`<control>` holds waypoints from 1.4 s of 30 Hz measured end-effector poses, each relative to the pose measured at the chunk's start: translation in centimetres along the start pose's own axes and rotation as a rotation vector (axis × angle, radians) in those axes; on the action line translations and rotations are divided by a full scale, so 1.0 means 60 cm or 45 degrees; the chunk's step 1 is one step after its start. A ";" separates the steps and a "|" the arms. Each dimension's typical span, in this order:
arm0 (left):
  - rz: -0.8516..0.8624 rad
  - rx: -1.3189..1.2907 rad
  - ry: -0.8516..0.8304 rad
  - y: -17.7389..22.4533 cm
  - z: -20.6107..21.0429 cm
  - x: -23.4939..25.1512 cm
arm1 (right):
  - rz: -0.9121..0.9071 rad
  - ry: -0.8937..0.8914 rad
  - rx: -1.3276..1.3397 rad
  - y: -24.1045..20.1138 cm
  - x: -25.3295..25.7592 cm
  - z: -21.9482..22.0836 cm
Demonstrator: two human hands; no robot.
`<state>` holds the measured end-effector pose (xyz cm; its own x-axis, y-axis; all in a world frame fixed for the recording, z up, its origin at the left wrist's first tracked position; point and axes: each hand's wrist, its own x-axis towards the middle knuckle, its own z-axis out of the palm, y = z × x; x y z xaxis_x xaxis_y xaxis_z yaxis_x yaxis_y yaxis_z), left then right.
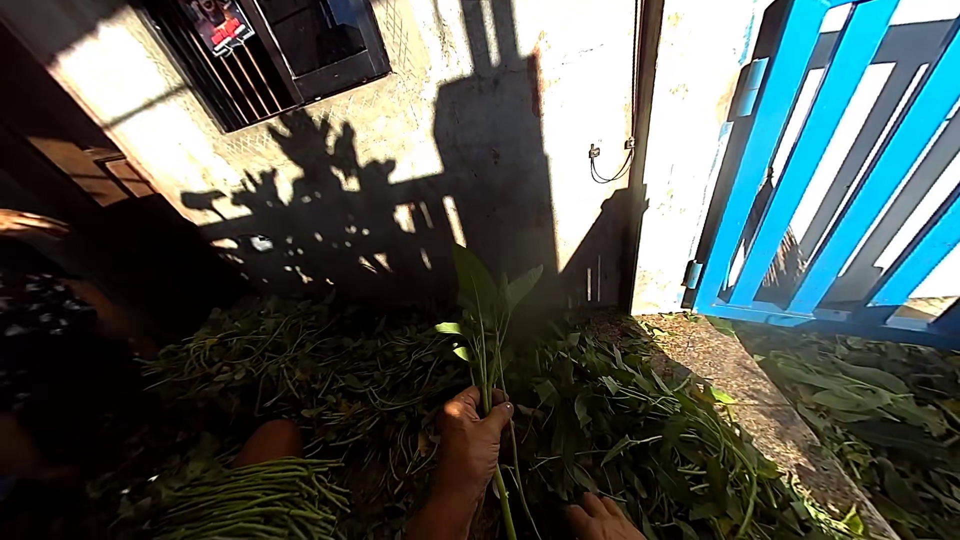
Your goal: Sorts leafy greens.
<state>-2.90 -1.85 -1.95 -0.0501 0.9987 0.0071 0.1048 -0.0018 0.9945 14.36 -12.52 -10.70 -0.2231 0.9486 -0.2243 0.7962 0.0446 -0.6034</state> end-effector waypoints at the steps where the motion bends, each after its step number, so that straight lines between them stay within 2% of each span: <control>1: -0.008 0.009 -0.028 -0.001 0.002 -0.001 | -0.041 0.157 0.064 -0.002 -0.002 -0.015; 3: -0.038 -0.021 -0.115 -0.001 0.004 -0.004 | -0.214 0.443 0.335 -0.005 0.007 -0.035; 4: -0.057 -0.046 -0.167 0.000 0.004 -0.005 | -0.312 0.465 0.534 -0.006 0.016 -0.039; 7: -0.124 -0.157 -0.247 0.003 0.009 -0.008 | -0.541 0.133 1.119 -0.001 0.041 -0.036; 9: -0.190 -0.240 -0.243 0.009 0.010 -0.008 | -0.597 0.004 1.251 0.008 0.051 -0.023; 15: -0.422 -0.317 -0.389 0.018 0.003 -0.013 | -0.554 0.064 1.392 -0.017 0.046 -0.002; 17: -0.429 -0.355 -0.272 0.018 0.009 -0.016 | -0.536 0.150 1.312 -0.028 0.045 0.011; 20: -0.310 -0.408 0.119 0.019 0.006 -0.004 | -0.475 0.317 0.884 -0.028 0.025 0.022; 23: -0.228 -0.430 0.367 0.019 -0.014 0.014 | -0.475 0.583 0.395 -0.008 0.002 0.035; 25: -0.161 -0.418 0.461 0.019 -0.020 0.013 | -0.462 0.816 0.216 0.030 0.000 0.048; 27: -0.064 -0.401 0.526 0.024 -0.038 0.017 | -0.295 1.027 0.117 0.097 0.013 0.066; 29: -0.044 -0.373 0.541 0.035 -0.056 0.023 | 0.097 1.136 0.027 0.185 0.048 0.073; 30: -0.057 -0.347 0.525 0.040 -0.061 0.021 | 0.327 1.113 0.014 0.237 0.069 0.067; 33: -0.082 -0.291 0.427 0.045 -0.055 0.012 | 0.925 0.901 0.298 0.388 0.126 0.015; 35: -0.103 -0.276 0.362 0.047 -0.043 0.005 | 1.232 0.794 0.429 0.467 0.152 -0.017; 36: -0.115 -0.272 0.337 0.048 -0.038 0.004 | 1.297 0.733 0.483 0.497 0.162 -0.027; 38: -0.144 -0.280 0.296 0.052 -0.031 0.006 | 1.284 0.645 0.587 0.528 0.177 -0.035; 40: -0.177 -0.298 0.289 0.053 -0.023 0.008 | 1.150 0.581 0.544 0.524 0.175 -0.037; 42: -0.188 -0.324 0.296 0.054 -0.014 0.012 | 0.954 0.653 0.421 0.482 0.164 -0.035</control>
<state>-3.44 -1.20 1.35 -0.2739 0.9510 -0.1436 -0.1691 0.0994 0.9806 36.36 -1.24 -28.77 0.6134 0.7200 -0.3245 0.4157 -0.6438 -0.6424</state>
